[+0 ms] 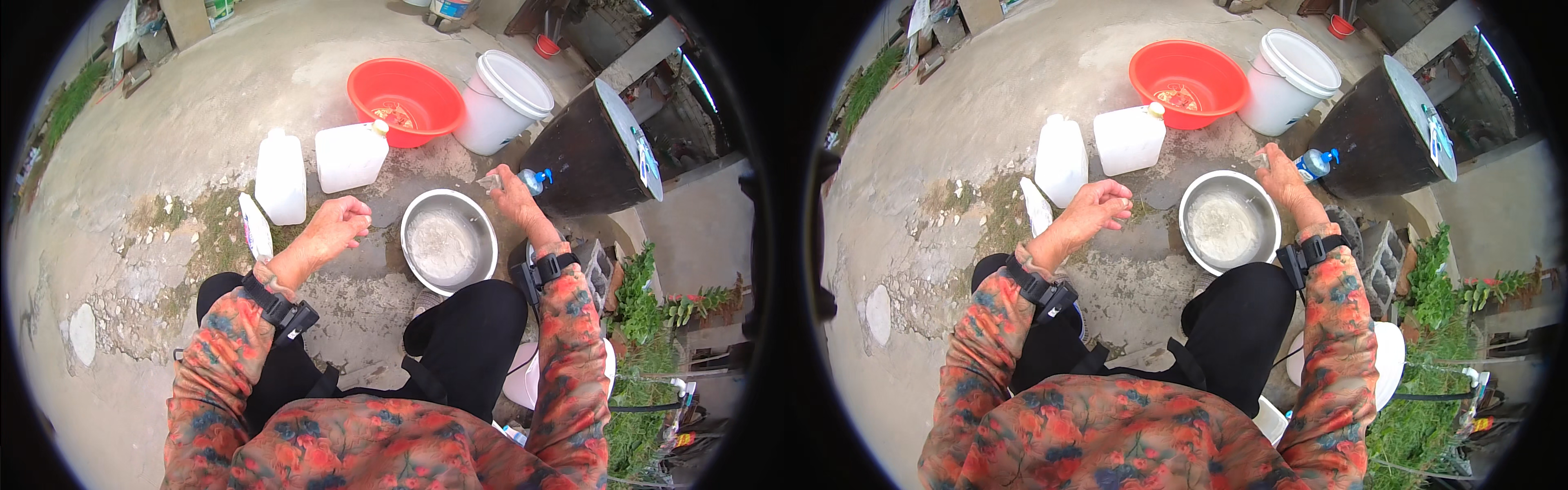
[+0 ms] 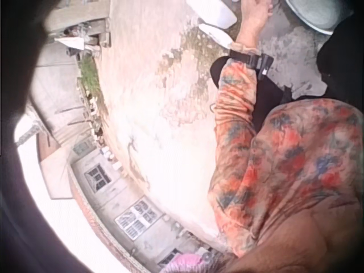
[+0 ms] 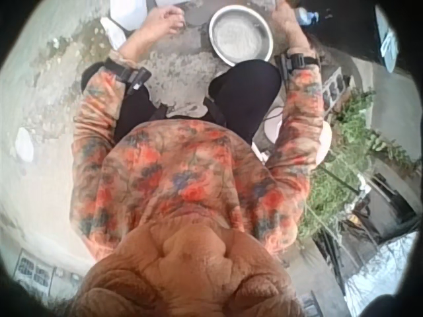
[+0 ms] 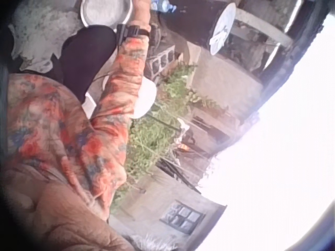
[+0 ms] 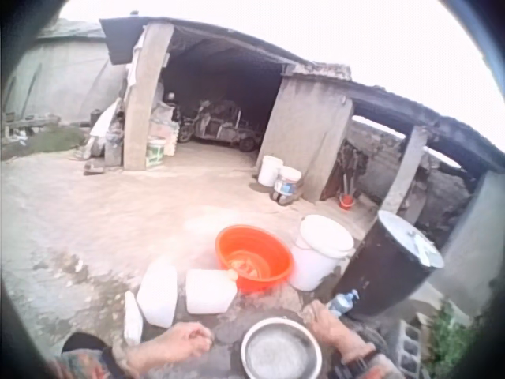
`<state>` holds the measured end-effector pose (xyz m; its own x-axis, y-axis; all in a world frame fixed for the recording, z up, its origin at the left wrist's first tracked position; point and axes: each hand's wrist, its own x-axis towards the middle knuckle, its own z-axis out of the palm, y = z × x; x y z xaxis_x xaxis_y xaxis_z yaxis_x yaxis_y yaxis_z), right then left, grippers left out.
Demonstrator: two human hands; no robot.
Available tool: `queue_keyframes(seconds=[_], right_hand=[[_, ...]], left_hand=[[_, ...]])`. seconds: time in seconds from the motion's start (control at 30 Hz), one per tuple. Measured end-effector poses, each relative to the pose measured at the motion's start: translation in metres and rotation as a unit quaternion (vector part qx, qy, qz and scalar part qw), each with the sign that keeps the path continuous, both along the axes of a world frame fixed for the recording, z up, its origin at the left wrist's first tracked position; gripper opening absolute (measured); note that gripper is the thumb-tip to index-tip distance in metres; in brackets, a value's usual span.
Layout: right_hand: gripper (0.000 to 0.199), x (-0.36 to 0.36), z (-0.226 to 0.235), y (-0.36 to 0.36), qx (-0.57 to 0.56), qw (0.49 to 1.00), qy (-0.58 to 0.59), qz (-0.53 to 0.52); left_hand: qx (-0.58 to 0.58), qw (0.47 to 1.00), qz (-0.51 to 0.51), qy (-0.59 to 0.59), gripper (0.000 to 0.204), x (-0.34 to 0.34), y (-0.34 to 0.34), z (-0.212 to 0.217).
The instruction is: The person walks into a courtyard, sits on a small stool, and cleans a white plastic jerrycan. They pour water into a metal basin, scrub the jerrycan with a cloth, rinse it, and place it aside.
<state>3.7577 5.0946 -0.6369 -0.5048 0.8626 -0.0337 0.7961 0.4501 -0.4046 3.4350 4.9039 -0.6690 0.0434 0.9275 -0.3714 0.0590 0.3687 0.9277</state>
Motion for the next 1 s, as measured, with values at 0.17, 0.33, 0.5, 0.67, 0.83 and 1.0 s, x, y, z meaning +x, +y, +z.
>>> queue_keyframes(seconds=[0.17, 0.33, 0.5, 0.67, 0.83, 1.0], right_hand=[[0.04, -0.036, 0.009, -0.021, -0.191, 0.969, 0.16, -0.002], [0.029, -0.078, 0.013, -0.04, -0.332, 0.918, 0.218, 0.016], [0.032, -0.114, -0.017, -0.073, -0.36, 0.888, 0.286, 0.03], [0.036, -0.142, -0.031, -0.082, -0.393, 0.857, 0.33, 0.042], [0.037, -0.143, -0.028, -0.077, -0.44, 0.819, 0.367, 0.036], [0.025, -0.14, -0.034, -0.069, -0.387, 0.857, 0.337, 0.052]], left_hand=[[0.046, 0.998, -0.042, 0.013, 0.041, 0.004, 0.01, -0.012], [0.104, 0.993, -0.051, 0.014, 0.068, 0.016, 0.012, -0.009], [0.193, 0.976, -0.031, 0.099, 0.09, 0.025, 0.011, -0.009], [0.253, 0.933, 0.024, 0.254, 0.071, 0.025, 0.015, -0.019], [0.201, 0.955, 0.057, 0.209, 0.037, 0.011, 0.027, -0.023], [0.164, 0.974, 0.069, 0.141, 0.02, 0.008, 0.032, -0.026]])
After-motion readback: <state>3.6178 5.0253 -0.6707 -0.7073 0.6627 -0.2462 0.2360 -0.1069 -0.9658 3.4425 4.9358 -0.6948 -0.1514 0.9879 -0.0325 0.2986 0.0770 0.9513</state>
